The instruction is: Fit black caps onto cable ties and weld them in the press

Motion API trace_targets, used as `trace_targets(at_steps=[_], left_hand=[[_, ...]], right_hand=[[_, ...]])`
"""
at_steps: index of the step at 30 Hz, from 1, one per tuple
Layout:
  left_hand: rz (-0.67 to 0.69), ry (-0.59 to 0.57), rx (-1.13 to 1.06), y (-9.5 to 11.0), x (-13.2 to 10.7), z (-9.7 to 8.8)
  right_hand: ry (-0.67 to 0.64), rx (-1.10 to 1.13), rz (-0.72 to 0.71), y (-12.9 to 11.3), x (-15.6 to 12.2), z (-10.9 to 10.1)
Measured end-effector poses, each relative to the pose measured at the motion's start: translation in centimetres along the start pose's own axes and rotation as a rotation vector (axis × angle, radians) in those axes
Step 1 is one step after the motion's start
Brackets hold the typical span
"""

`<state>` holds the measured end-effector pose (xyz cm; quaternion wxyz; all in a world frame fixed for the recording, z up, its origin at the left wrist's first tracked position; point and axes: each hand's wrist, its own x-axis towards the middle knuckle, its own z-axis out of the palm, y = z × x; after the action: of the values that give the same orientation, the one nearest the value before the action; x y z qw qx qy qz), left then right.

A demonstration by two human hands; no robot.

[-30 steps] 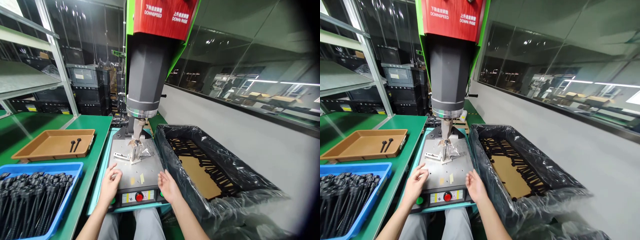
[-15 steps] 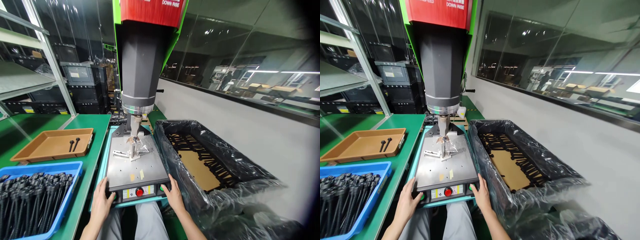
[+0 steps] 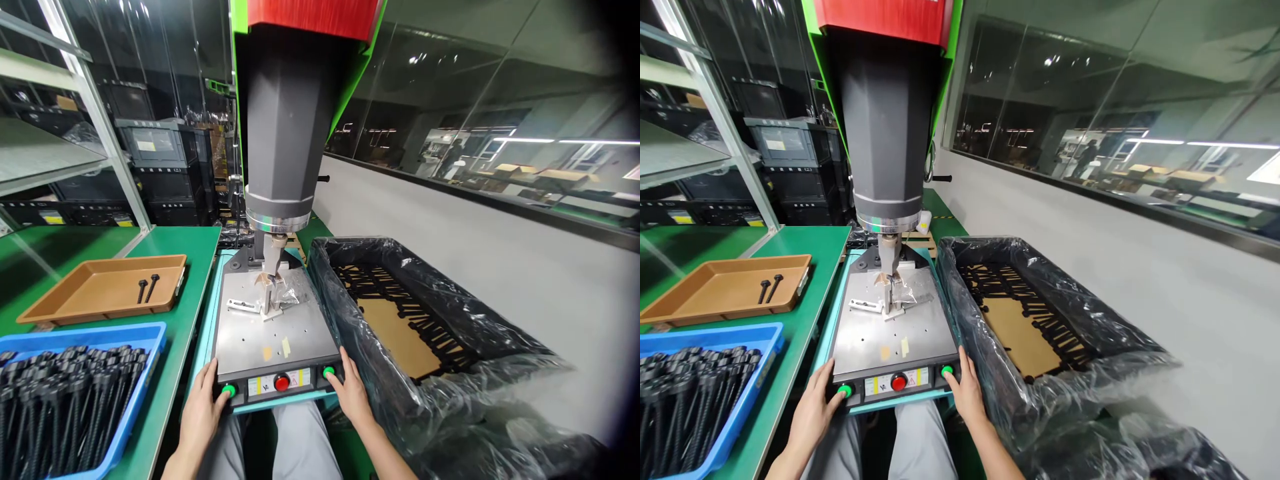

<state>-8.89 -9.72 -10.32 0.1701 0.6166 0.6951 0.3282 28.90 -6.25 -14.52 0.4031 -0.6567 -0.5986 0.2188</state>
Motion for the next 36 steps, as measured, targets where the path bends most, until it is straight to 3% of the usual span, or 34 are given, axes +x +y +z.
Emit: trace_targets(at_steps=[12, 27, 31, 34, 36], left_hand=[[0.037, -0.009, 0.012, -0.4, 0.1, 0.0], [0.023, 0.023, -0.063, -0.2, 0.4, -0.7], [0.018, 0.12, -0.19, 3.0, 1.6, -1.4], [0.129, 0.083, -0.389, 7.2, 3.9, -2.1], [0.13, 0.011, -0.517, 9.9, 5.8, -2.5]], right_hand=[[-0.039, -0.123, 0.093, -0.1, -0.2, 0.5], [-0.032, -0.148, 0.063, -0.5, -0.4, 0.6], [-0.031, -0.127, 0.038, 0.0, -0.5, 0.7], [-0.051, -0.124, 0.028, 0.1, -0.5, 0.5], [-0.068, -0.117, 0.025, 0.0, -0.5, 0.2]])
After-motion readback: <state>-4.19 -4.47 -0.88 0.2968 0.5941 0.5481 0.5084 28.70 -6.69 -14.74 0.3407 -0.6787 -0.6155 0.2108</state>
